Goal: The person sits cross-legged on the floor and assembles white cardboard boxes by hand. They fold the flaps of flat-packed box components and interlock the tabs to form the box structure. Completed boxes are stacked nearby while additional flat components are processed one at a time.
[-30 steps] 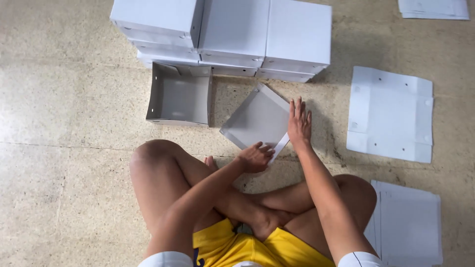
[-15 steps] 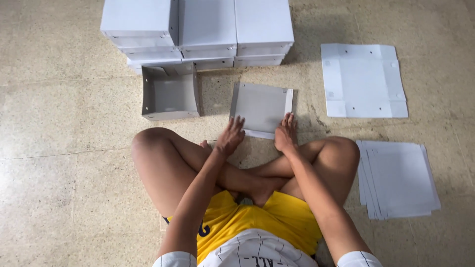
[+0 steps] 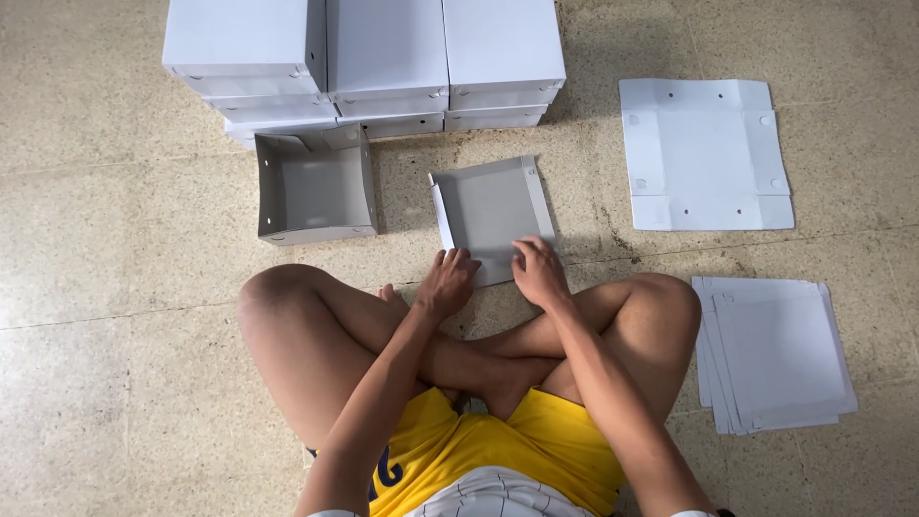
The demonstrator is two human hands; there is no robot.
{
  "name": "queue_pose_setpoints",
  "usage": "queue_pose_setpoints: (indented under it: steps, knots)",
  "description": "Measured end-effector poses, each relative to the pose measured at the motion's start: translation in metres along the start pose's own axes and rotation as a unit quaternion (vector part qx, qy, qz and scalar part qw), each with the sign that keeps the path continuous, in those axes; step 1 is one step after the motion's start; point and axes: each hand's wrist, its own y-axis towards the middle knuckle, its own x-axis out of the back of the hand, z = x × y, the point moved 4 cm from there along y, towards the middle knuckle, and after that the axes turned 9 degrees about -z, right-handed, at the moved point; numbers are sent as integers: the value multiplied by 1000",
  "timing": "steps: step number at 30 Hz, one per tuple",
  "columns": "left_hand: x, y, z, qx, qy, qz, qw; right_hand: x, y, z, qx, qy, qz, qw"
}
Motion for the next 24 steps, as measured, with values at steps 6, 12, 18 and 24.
queue_pose_setpoints:
  steps: [6, 12, 18, 24]
  knots:
    - [26, 3, 2, 32, -71, -3, 997, 8, 5, 1, -97, -71, 32, 992]
    - [41, 8, -2, 48, -25, -45, 997, -1, 6, -5, -109, -176, 23, 978]
    - [50, 4, -8, 44, -64, -34, 996, -3, -10, 14, -67, -32, 58, 996]
    - [25, 0, 0, 67, -36, 9, 997, -4, 3, 3, 1, -33, -25, 999]
